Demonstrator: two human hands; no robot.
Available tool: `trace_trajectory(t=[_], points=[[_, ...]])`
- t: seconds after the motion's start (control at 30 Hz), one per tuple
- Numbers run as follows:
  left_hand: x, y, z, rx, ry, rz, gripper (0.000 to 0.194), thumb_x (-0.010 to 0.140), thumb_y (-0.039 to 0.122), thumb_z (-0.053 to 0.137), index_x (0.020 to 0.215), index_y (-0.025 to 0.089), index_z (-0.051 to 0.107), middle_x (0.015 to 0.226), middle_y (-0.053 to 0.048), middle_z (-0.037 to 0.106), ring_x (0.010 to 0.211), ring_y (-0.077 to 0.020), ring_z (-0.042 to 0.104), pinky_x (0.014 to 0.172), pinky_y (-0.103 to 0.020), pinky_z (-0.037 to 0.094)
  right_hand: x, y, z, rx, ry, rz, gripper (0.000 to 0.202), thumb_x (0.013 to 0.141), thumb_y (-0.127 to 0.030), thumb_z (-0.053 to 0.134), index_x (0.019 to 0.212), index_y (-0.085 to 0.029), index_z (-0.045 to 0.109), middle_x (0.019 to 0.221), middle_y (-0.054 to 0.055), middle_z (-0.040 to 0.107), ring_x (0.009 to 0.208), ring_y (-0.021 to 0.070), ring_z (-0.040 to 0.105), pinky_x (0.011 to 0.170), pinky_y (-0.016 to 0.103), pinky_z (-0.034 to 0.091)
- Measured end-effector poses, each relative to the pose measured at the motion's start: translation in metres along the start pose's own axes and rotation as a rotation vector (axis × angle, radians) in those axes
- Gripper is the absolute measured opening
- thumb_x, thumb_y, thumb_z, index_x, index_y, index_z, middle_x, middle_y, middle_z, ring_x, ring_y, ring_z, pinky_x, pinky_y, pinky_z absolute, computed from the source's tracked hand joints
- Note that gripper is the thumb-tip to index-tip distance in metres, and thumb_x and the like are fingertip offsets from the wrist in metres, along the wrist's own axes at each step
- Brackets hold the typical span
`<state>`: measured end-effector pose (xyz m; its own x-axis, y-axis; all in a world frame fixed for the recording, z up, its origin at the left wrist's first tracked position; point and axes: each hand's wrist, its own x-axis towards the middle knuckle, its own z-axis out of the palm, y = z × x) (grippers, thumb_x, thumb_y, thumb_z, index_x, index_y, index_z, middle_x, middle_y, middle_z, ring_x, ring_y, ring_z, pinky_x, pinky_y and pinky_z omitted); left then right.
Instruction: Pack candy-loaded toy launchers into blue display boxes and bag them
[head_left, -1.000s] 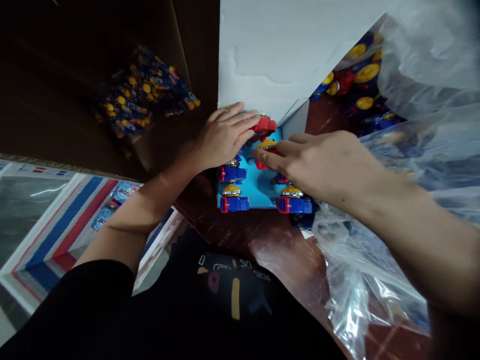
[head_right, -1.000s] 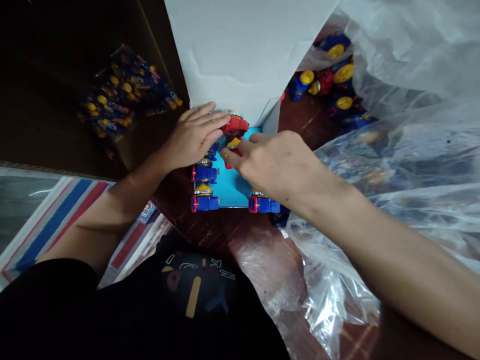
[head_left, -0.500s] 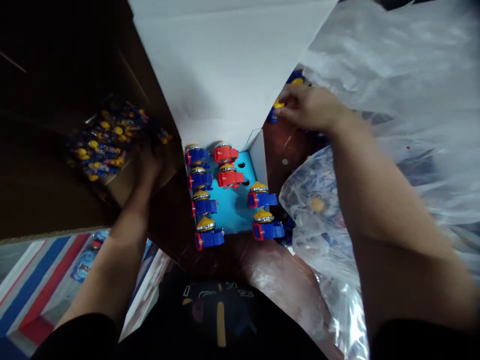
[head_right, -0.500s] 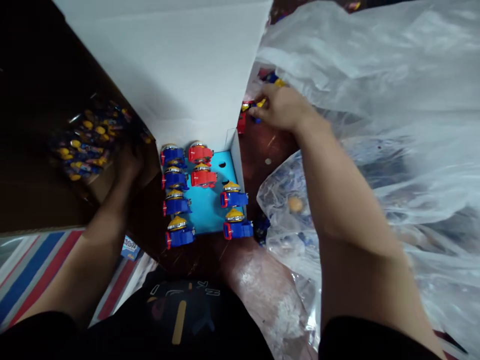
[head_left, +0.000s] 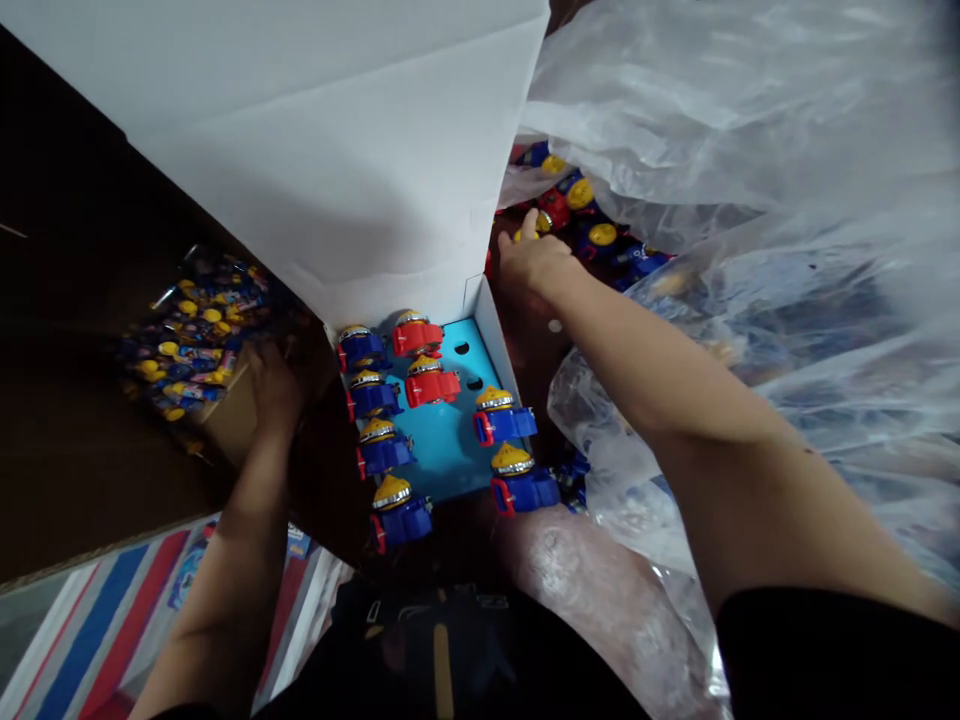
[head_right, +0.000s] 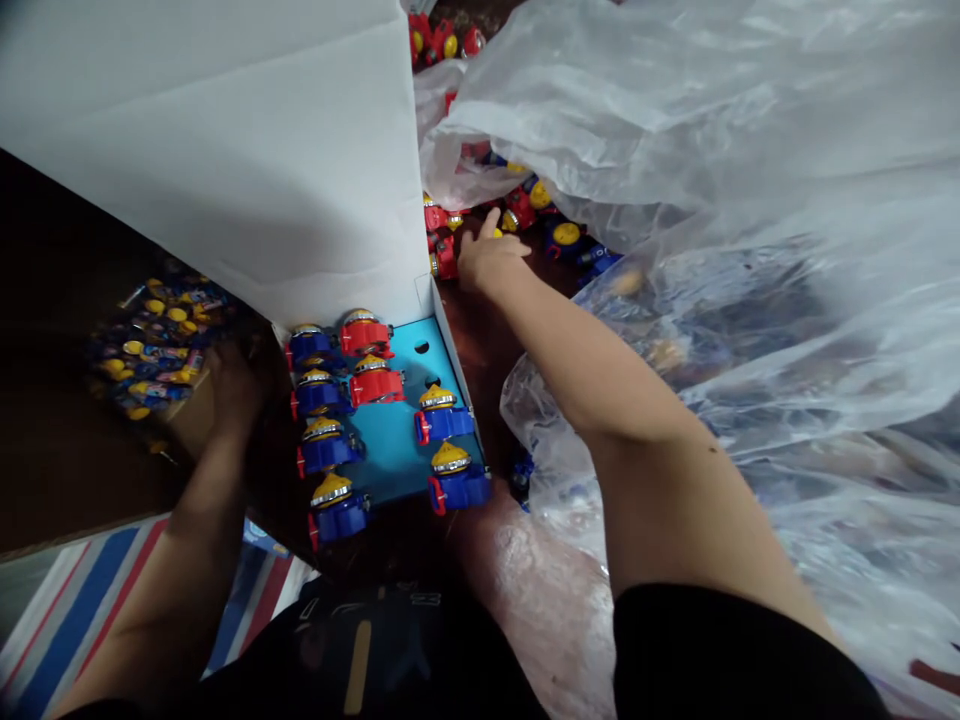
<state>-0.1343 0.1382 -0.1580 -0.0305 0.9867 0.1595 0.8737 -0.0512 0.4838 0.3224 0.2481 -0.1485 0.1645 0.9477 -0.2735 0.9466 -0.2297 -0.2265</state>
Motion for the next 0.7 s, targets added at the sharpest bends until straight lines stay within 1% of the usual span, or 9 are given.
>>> trace_trajectory(t=[0.1, 0.2, 0.27, 0.37, 0.47, 0.53, 0.57, 0.63, 0.7], points=[[-0.006, 0.01, 0.001, -0.009, 0.001, 0.016, 0.049, 0.101, 0.036, 0.059, 0.144, 0.013, 0.057, 0.144, -0.015, 0.065, 0.147, -0.0414, 0.052, 0.124, -0.065, 0.043, -0.013, -0.016, -0.012, -0.027, 0.037, -0.09, 0.113, 0.085, -0.055, 0.084, 0.177, -0.018, 0.03, 0.182, 0.031, 0.014, 0.158, 0.0658, 0.03, 0.116, 0.088, 0.035], [-0.012, 0.031, -0.003, -0.011, 0.024, 0.033, 0.042, 0.098, 0.033, 0.057, 0.134, 0.012, 0.065, 0.136, -0.018, 0.071, 0.14, -0.0403, 0.06, 0.12, -0.061, 0.049, -0.029, -0.035, -0.013, 0.074, 0.065, -0.154, 0.08, 0.096, -0.043, 0.072, 0.167, -0.019, 0.046, 0.169, 0.028, 0.045, 0.147, 0.0527, 0.052, 0.116, 0.074, 0.047], [-0.017, 0.042, -0.014, -0.013, 0.053, 0.035, 0.041, 0.099, 0.035, 0.056, 0.132, 0.013, 0.067, 0.133, -0.019, 0.073, 0.133, -0.038, 0.065, 0.115, -0.056, 0.054, -0.04, -0.037, -0.014, 0.117, 0.068, -0.169, 0.065, 0.098, -0.037, 0.066, 0.159, -0.018, 0.055, 0.154, 0.026, 0.062, 0.134, 0.0446, 0.065, 0.112, 0.064, 0.054], [-0.031, 0.05, -0.043, -0.051, 0.057, 0.064, 0.042, 0.102, 0.042, 0.058, 0.136, 0.019, 0.068, 0.132, -0.013, 0.076, 0.125, -0.0313, 0.071, 0.111, -0.046, 0.058, -0.065, -0.015, -0.027, 0.186, 0.095, -0.195, 0.06, 0.093, -0.038, 0.071, 0.147, -0.015, 0.062, 0.133, 0.022, 0.075, 0.118, 0.0369, 0.071, 0.106, 0.052, 0.058], [-0.057, 0.059, -0.08, -0.172, 0.018, 0.094, 0.043, 0.103, 0.049, 0.063, 0.136, 0.023, 0.071, 0.13, -0.009, 0.078, 0.121, -0.0287, 0.073, 0.113, -0.043, 0.057, -0.115, 0.022, -0.054, 0.279, 0.13, -0.251, 0.055, 0.096, -0.043, 0.063, 0.146, -0.022, 0.057, 0.131, 0.014, 0.076, 0.105, 0.0263, 0.071, 0.095, 0.042, 0.061], [-0.079, 0.079, -0.1, -0.325, -0.085, 0.067, 0.043, 0.101, 0.053, 0.069, 0.131, 0.023, 0.075, 0.122, -0.007, 0.08, 0.115, -0.0273, 0.074, 0.11, -0.041, 0.058, -0.161, 0.037, -0.07, 0.435, 0.181, -0.319, 0.043, 0.098, -0.042, 0.054, 0.139, -0.028, 0.055, 0.13, 0.01, 0.074, 0.095, 0.0228, 0.072, 0.08, 0.039, 0.062], [-0.09, 0.093, -0.107, -0.419, -0.183, 0.042, 0.042, 0.101, 0.055, 0.071, 0.128, 0.024, 0.077, 0.118, -0.007, 0.081, 0.111, -0.0262, 0.074, 0.107, -0.039, 0.059, -0.187, 0.038, -0.075, 0.603, 0.241, -0.379, 0.033, 0.096, -0.042, 0.056, 0.125, -0.029, 0.059, 0.12, 0.009, 0.074, 0.091, 0.0241, 0.072, 0.074, 0.041, 0.061], [-0.107, 0.127, -0.115, -0.622, -0.441, 0.01, 0.041, 0.101, 0.056, 0.073, 0.123, 0.023, 0.08, 0.113, -0.006, 0.081, 0.103, -0.0235, 0.074, 0.095, -0.034, 0.06, -0.238, 0.027, -0.077, 0.813, 0.348, -0.492, 0.021, 0.095, -0.048, 0.058, 0.103, -0.029, 0.06, 0.106, 0.008, 0.072, 0.094, 0.0278, 0.071, 0.074, 0.045, 0.058], [-0.118, 0.16, -0.115, -0.78, -0.699, 0.034, 0.037, 0.101, 0.052, 0.075, 0.119, 0.021, 0.082, 0.112, -0.006, 0.081, 0.098, -0.0216, 0.073, 0.084, -0.03, 0.059, -0.281, 0.004, -0.07, 0.813, 0.408, -0.637, 0.022, 0.099, -0.05, 0.058, 0.098, -0.028, 0.061, 0.099, 0.007, 0.07, 0.094, 0.0281, 0.071, 0.077, 0.046, 0.056]])
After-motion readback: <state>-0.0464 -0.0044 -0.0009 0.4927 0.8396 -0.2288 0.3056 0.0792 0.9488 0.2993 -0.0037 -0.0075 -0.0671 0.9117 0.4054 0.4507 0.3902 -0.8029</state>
